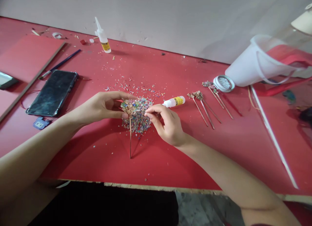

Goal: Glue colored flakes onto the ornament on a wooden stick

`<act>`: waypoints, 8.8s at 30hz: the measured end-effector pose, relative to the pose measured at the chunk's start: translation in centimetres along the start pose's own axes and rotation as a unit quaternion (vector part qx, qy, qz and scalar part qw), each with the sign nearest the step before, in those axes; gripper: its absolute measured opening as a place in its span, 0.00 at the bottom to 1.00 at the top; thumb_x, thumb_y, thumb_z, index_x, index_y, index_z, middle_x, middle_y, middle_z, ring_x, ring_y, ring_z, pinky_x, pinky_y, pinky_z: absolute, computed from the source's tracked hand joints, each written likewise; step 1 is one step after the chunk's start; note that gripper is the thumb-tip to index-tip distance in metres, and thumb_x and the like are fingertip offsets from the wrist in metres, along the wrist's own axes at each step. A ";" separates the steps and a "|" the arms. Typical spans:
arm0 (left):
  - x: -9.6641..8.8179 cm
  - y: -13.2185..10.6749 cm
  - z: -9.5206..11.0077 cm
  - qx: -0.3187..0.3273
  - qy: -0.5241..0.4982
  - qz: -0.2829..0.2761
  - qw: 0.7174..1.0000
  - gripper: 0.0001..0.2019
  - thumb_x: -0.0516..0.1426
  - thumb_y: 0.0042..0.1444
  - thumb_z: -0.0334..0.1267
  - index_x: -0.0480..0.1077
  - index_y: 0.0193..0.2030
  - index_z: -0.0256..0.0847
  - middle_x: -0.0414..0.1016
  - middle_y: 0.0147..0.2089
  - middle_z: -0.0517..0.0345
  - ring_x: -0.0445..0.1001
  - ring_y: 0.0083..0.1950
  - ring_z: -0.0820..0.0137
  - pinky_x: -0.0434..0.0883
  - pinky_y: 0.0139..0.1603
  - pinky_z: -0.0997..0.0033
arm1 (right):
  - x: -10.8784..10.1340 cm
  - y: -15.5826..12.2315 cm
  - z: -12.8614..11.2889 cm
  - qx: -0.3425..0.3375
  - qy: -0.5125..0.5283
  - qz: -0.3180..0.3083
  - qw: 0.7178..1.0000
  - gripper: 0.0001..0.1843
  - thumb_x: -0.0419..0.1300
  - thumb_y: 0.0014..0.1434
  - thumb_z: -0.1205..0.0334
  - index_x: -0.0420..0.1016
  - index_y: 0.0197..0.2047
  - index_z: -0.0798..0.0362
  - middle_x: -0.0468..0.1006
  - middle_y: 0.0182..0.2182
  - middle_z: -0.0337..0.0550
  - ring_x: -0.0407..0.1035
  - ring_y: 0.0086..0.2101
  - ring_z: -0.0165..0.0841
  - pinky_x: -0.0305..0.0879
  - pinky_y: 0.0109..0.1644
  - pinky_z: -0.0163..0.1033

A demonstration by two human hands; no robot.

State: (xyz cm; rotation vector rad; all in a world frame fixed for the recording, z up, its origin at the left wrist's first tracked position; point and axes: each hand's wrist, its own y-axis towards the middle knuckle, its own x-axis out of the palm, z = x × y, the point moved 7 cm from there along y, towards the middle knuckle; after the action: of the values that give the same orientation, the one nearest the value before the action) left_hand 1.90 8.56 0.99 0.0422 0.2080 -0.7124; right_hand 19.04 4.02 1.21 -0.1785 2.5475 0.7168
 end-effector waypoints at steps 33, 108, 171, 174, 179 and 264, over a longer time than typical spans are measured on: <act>0.0 -0.1 0.4 0.012 0.020 0.010 1.000 0.24 0.63 0.49 0.36 0.68 0.54 0.39 0.73 0.49 0.50 0.73 0.43 0.70 0.72 0.44 0.69 | 0.1 0.6 -2.2 -0.110 -0.116 -0.019 0.987 0.13 0.58 0.56 0.74 0.71 0.43 0.52 0.78 0.34 0.41 0.71 0.33 0.28 0.68 0.39 0.36; 0.2 -0.1 -0.2 -0.006 -0.014 0.004 1.000 0.24 0.62 0.49 0.34 0.69 0.55 0.38 0.75 0.47 0.49 0.74 0.46 0.68 0.71 0.48 0.66 | -0.2 0.5 -2.3 -0.119 -0.124 -0.012 0.985 0.13 0.57 0.57 0.72 0.72 0.44 0.49 0.79 0.33 0.39 0.73 0.32 0.29 0.70 0.36 0.37; 0.4 -0.1 0.4 -0.001 0.007 0.010 1.000 0.24 0.63 0.48 0.34 0.70 0.55 0.37 0.76 0.43 0.50 0.73 0.40 0.70 0.72 0.42 0.69 | -0.1 0.4 -2.5 -0.132 -0.117 -0.012 0.984 0.14 0.60 0.53 0.77 0.73 0.42 0.53 0.79 0.34 0.41 0.73 0.33 0.28 0.71 0.36 0.33; 0.3 -0.1 0.4 -0.001 0.007 0.013 1.000 0.25 0.63 0.48 0.34 0.70 0.55 0.37 0.76 0.43 0.51 0.73 0.40 0.70 0.72 0.42 0.68 | -0.1 0.3 -2.6 -0.137 -0.117 -0.012 0.984 0.15 0.60 0.53 0.77 0.73 0.42 0.53 0.79 0.34 0.42 0.73 0.33 0.28 0.71 0.36 0.33; 0.3 -0.1 0.3 -0.002 0.010 0.012 1.000 0.25 0.63 0.47 0.34 0.70 0.55 0.38 0.76 0.42 0.52 0.73 0.39 0.70 0.71 0.40 0.70 | -0.1 0.3 -2.6 -0.139 -0.118 -0.015 0.983 0.14 0.59 0.54 0.76 0.73 0.43 0.53 0.79 0.34 0.42 0.73 0.33 0.28 0.71 0.36 0.35; 0.3 -0.1 0.2 0.001 -0.001 0.012 1.000 0.25 0.62 0.49 0.33 0.68 0.56 0.37 0.76 0.41 0.52 0.73 0.39 0.71 0.72 0.40 0.70 | -0.3 0.1 -2.7 -0.165 -0.111 -0.002 0.980 0.17 0.59 0.53 0.77 0.72 0.44 0.51 0.79 0.34 0.41 0.74 0.35 0.30 0.72 0.38 0.37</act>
State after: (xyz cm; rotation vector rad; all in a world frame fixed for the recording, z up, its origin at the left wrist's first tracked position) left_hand 2.10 8.26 1.13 0.0446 0.2043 -0.6895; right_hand 18.14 2.72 3.43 -0.2019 2.2048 1.0913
